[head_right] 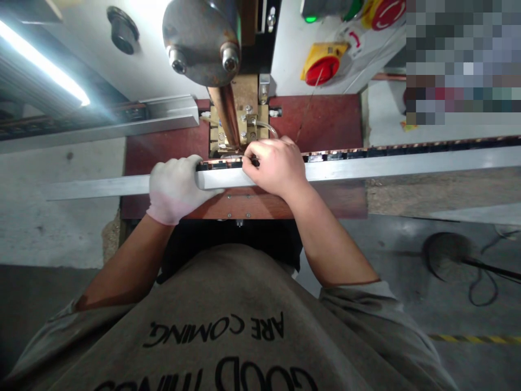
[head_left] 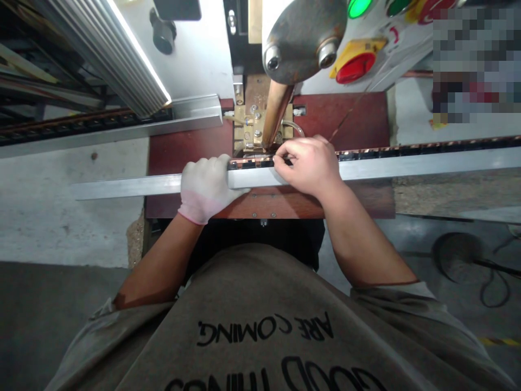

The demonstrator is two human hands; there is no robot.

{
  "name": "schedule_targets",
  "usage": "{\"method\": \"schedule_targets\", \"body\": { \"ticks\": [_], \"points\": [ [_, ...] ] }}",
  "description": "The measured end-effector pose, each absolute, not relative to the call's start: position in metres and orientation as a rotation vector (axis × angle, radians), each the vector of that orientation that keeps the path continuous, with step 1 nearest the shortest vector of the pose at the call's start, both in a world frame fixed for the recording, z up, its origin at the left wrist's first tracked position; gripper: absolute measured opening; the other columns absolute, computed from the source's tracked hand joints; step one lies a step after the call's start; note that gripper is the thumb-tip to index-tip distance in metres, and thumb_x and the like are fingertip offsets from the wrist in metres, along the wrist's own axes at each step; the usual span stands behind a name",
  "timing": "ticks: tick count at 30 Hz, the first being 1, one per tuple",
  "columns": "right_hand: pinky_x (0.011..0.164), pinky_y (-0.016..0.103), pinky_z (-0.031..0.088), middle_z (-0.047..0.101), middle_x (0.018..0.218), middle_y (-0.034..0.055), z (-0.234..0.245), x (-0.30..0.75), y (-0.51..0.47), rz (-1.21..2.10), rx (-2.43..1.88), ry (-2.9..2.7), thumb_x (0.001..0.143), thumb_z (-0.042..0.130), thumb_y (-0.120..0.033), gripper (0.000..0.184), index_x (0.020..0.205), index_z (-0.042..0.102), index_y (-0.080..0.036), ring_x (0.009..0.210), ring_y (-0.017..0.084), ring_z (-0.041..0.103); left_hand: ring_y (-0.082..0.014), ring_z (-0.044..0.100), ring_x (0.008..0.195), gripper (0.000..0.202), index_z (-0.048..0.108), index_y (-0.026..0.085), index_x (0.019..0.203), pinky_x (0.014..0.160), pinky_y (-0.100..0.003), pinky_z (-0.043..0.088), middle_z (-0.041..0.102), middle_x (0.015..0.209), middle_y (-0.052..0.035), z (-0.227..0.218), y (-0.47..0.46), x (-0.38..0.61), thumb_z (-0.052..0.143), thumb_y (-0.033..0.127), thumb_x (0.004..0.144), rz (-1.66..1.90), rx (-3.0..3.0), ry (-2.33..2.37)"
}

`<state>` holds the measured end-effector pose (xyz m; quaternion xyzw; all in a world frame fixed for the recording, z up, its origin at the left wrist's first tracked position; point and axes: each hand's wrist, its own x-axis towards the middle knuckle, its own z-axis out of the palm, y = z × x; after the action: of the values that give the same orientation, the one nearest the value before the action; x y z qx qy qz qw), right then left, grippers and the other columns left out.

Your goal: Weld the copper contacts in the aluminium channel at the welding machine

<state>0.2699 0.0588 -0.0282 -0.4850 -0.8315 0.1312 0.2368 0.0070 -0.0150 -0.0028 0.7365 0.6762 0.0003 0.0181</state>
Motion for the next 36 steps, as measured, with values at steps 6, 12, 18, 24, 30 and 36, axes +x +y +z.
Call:
{"method": "schedule_targets", "body": {
  "ticks": [6,12,18,24,30,36],
  "points": [
    [0.102,0.058,0.058,0.092,0.102,0.008,-0.035,0.267,0.063,0.351,-1.388,-2.21,0.1,0.071,-0.034,0.016,0.094,0.085,-0.031,0.1,0.037,0.083,-0.0418,0.086,0.1,0.064,0.082,0.028,0.118,0.083,-0.05,0.056,0.091,0.106,-0.0143,-0.001,-0.006,0.005,0.098,0.079,0.082,0.037,2.304,2.062],
    [0.104,0.061,0.06,0.092,0.105,0.0096,-0.037,0.269,0.068,0.333,-1.391,-2.228,0.102,0.072,-0.032,0.014,0.096,0.085,-0.03,0.103,0.039,0.085,-0.0417,0.085,0.099,0.065,0.082,0.028,0.116,0.084,-0.051,0.056,0.09,0.106,-0.0145,-0.002,-0.002,0.007,0.1,0.079,0.081,0.049,2.294,2.058],
    [0.105,0.064,0.063,0.092,0.108,0.0132,-0.033,0.275,0.075,0.339,-1.427,-2.232,0.103,0.077,-0.032,0.009,0.097,0.085,-0.029,0.106,0.042,0.086,-0.0422,0.086,0.103,0.066,0.083,0.027,0.123,0.086,-0.051,0.056,0.091,0.112,-0.0149,0.0,0.008,0.011,0.094,0.08,0.087,0.07,2.325,2.043],
    [0.105,0.065,0.063,0.092,0.108,0.0142,-0.032,0.272,0.077,0.324,-1.486,-2.24,0.103,0.077,-0.032,0.01,0.097,0.084,-0.028,0.106,0.043,0.086,-0.0414,0.086,0.101,0.066,0.083,0.027,0.119,0.086,-0.052,0.055,0.091,0.11,-0.0157,0.001,0.01,0.01,0.087,0.087,0.09,0.106,2.284,2.04],
    [0.108,0.064,0.062,0.092,0.111,0.0138,-0.026,0.269,0.073,0.354,-1.524,-2.263,0.105,0.073,-0.034,0.017,0.101,0.087,-0.025,0.11,0.043,0.086,-0.0415,0.086,0.099,0.07,0.083,0.026,0.119,0.083,-0.05,0.053,0.091,0.108,-0.0166,0.005,0.008,0.009,0.082,0.09,0.092,0.01,2.301,2.044],
    [0.115,0.062,0.061,0.092,0.117,0.0144,-0.015,0.265,0.073,0.402,-1.609,-2.301,0.107,0.067,-0.035,0.026,0.107,0.091,-0.024,0.115,0.042,0.086,-0.042,0.085,0.103,0.071,0.083,0.025,0.122,0.086,-0.05,0.052,0.09,0.112,-0.0178,0.009,0.011,0.006,0.083,0.089,0.091,-0.055,2.273,2.014]
  ]
}}
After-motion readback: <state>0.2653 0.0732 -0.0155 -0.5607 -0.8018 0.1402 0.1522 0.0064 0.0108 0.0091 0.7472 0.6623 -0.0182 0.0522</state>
